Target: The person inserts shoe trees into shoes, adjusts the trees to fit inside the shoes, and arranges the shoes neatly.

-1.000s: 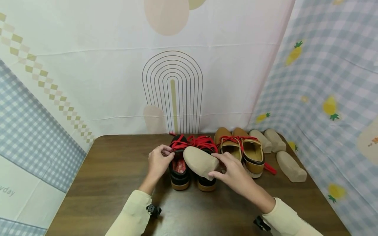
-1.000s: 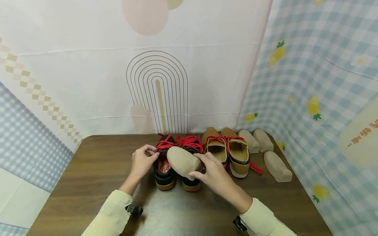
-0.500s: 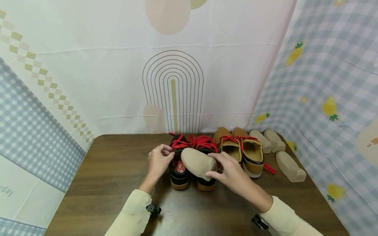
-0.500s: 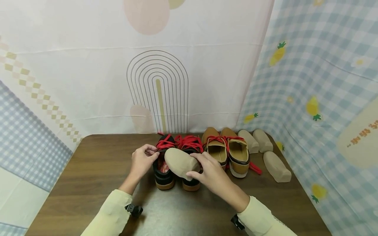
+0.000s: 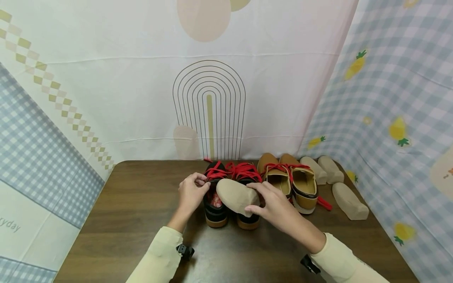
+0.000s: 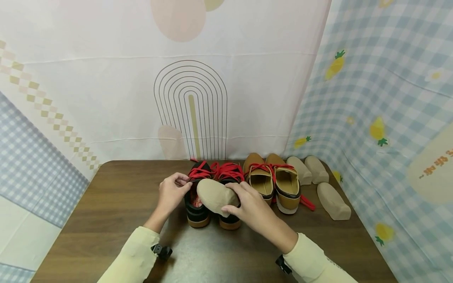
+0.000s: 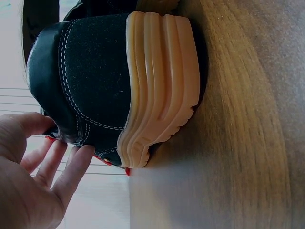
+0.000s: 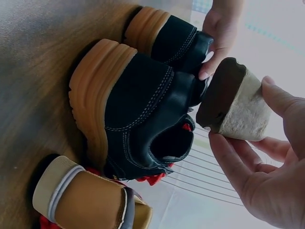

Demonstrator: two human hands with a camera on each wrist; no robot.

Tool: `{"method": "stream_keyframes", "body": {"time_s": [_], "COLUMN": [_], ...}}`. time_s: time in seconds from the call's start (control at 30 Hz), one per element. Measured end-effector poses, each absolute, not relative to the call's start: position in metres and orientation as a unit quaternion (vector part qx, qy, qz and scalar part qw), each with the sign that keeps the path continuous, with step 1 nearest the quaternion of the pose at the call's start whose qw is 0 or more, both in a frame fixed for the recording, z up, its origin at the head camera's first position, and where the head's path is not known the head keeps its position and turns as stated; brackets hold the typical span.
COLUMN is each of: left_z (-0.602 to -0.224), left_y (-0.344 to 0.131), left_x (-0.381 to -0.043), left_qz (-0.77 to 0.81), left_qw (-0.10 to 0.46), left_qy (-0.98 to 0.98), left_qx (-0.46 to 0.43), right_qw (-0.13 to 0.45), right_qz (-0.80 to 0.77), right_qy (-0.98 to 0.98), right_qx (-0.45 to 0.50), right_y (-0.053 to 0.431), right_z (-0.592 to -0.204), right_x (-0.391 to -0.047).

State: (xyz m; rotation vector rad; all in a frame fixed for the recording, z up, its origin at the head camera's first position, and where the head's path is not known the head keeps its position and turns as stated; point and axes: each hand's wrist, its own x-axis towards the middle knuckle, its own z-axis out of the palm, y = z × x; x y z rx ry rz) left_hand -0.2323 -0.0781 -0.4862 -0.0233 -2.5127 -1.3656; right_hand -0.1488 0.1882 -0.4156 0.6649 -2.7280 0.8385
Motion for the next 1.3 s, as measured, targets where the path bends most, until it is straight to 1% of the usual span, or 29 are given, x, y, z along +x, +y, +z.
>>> {"method": "stream_keyframes", "body": {"time_s": [0.57, 0.93, 1.07, 1.3], "left_z": [-0.485, -0.485, -0.486, -0.486], "left_y": [-0.079, -0.079, -0.079, -0.079], "left_x": [-0.232, -0.233, -0.233, -0.232], "left_qz": [-0.472, -0.474, -0.472, -0.474], "left_qw": [0.138, 0.134, 0.136, 0.137], "left_qy": [-0.871, -0.870, -0.871, -0.870], "left_qx": [-0.009, -0.009, -0.010, -0.011], "right_qw": [0.090, 0.057, 0.068, 0.108], "right_qz": [0.243, 0.203, 0.189, 0.174], "right_qy": [-0.933, -0.950, -0.951, -0.949], "right_qx": [0.250, 0.229, 0.235, 0.239], "right_y": [0.176, 0.163, 0.160, 0.153], "right_z": [-0.402, -0.399, -0.401, -0.408], "right_x": [-0.148, -0.150, -0.150, -0.152]}}
